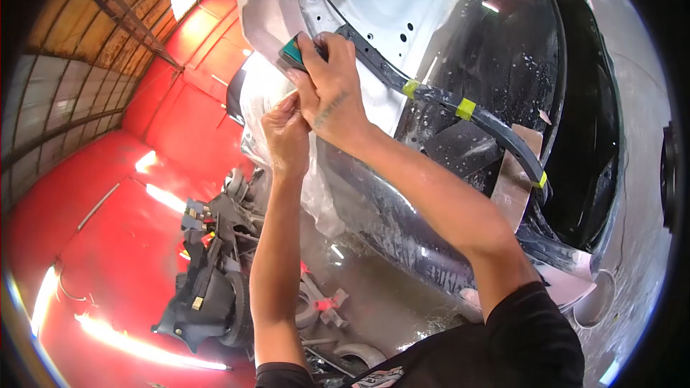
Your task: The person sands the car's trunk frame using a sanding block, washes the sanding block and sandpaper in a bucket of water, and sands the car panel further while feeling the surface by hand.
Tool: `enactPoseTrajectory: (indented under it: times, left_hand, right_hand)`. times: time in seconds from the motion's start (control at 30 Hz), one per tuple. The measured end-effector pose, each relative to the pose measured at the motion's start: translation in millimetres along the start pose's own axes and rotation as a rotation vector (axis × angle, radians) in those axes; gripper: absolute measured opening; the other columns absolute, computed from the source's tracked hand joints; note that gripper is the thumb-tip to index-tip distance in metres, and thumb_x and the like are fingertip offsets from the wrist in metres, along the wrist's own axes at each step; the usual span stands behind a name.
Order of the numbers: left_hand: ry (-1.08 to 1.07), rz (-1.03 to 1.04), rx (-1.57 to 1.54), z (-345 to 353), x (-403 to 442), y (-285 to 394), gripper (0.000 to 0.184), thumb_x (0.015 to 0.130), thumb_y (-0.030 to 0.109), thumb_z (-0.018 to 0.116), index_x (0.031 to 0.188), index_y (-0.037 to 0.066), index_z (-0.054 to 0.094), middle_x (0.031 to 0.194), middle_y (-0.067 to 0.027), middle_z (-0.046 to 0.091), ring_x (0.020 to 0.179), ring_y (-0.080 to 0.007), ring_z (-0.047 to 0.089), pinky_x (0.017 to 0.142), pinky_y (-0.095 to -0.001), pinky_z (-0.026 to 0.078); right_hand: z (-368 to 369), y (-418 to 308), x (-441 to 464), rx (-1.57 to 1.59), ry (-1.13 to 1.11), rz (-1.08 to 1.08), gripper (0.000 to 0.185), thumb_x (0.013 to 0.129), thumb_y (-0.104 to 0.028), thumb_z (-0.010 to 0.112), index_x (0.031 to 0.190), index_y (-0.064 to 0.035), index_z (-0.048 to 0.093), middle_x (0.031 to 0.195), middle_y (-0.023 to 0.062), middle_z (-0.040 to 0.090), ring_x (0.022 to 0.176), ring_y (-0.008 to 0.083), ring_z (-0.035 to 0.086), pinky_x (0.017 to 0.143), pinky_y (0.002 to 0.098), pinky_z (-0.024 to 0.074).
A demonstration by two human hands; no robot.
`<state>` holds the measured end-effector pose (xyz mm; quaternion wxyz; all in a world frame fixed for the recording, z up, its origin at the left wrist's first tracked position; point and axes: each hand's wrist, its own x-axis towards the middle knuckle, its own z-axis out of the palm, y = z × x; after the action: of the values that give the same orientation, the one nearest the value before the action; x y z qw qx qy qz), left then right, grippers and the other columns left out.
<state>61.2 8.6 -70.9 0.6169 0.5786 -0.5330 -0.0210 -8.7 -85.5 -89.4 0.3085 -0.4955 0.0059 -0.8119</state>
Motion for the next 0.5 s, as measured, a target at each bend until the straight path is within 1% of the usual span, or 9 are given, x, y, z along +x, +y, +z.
enactPoseTrajectory:
  times: [0.07,0.13,0.17,0.23,0.27,0.33,0.4,0.5]
  left_hand:
    - [0.024,-0.063,0.05,-1.1,-3.8,7.6,0.023,0.108,0.011,0.061,0.119,-0.005,0.074,0.1,-0.0068,0.076,0.083,-0.0127,0.072,0.069,-0.0284,0.061]
    - [-0.029,-0.039,0.023,-3.9,-0.3,6.0,0.023,0.108,0.01,0.061,0.12,-0.005,0.074,0.101,-0.0067,0.076,0.084,-0.0125,0.072,0.07,-0.0284,0.061]
    - [-0.047,-0.031,0.009,-5.4,-2.1,4.3,0.023,0.107,0.009,0.061,0.12,-0.005,0.074,0.102,-0.0066,0.076,0.084,-0.0125,0.072,0.071,-0.0284,0.061]
    - [-0.036,0.025,-0.032,-1.8,-1.5,1.4,0.024,0.107,0.009,0.062,0.121,-0.006,0.074,0.102,-0.0061,0.076,0.084,-0.0118,0.071,0.071,-0.0282,0.061]
    - [-0.029,0.053,-0.054,-0.7,-1.2,0.4,0.024,0.107,0.008,0.062,0.122,-0.006,0.074,0.102,-0.0058,0.076,0.084,-0.0115,0.071,0.071,-0.0281,0.061]
    - [-0.033,-0.006,-0.003,-4.3,-9.8,5.8,0.024,0.107,0.008,0.062,0.121,-0.006,0.074,0.102,-0.0056,0.076,0.085,-0.0107,0.071,0.072,-0.0282,0.062]
    - [-0.05,-0.002,0.057,-3.9,-4.7,11.5,0.024,0.107,0.008,0.062,0.121,-0.006,0.074,0.103,-0.0054,0.075,0.085,-0.0102,0.07,0.074,-0.0286,0.062]
    - [-0.062,0.027,0.086,-3.5,-5.1,9.9,0.023,0.107,0.008,0.06,0.121,-0.006,0.074,0.103,-0.0049,0.075,0.085,-0.0096,0.07,0.075,-0.0284,0.062]
  right_hand:
    - [-11.6,7.2,-16.6,0.011,-0.048,-0.006,0.043,0.089,-0.004,0.072,0.131,0.0045,0.067,0.12,0.0257,0.057,0.106,0.0428,0.055,0.093,0.0468,0.0477]
    - [-27.6,4.0,-33.7,-0.031,-0.106,-0.021,0.044,0.089,-0.004,0.072,0.131,0.0043,0.067,0.12,0.0259,0.057,0.106,0.0426,0.055,0.093,0.0466,0.0475]
    - [-19.4,8.8,-31.1,-0.034,-0.086,-0.024,0.045,0.089,-0.004,0.072,0.132,0.0041,0.067,0.121,0.0258,0.057,0.107,0.0429,0.055,0.094,0.0468,0.0479]
    - [1.6,-3.9,-0.5,-0.049,-0.022,-0.012,0.047,0.089,-0.004,0.073,0.134,0.0036,0.066,0.123,0.0255,0.057,0.108,0.0434,0.056,0.095,0.0474,0.0486]
    - [7.3,-10.3,2.6,-0.009,0.006,0.041,0.047,0.089,-0.005,0.073,0.135,0.0029,0.066,0.123,0.0256,0.057,0.108,0.044,0.056,0.094,0.0482,0.049]
    - [-4.6,-3.6,-18.0,-0.025,-0.028,-0.01,0.045,0.089,-0.005,0.073,0.133,0.0032,0.066,0.122,0.0258,0.056,0.108,0.0436,0.055,0.093,0.048,0.0486]
    - [-24.1,1.9,-29.4,-0.036,-0.066,-0.054,0.045,0.089,-0.005,0.073,0.132,0.003,0.066,0.12,0.0261,0.056,0.106,0.0431,0.055,0.092,0.0476,0.0482]
    - [2.1,-1.0,-5.1,-0.032,0.009,-0.022,0.046,0.089,-0.006,0.074,0.134,0.0024,0.066,0.12,0.0257,0.057,0.106,0.0434,0.056,0.091,0.049,0.0494]
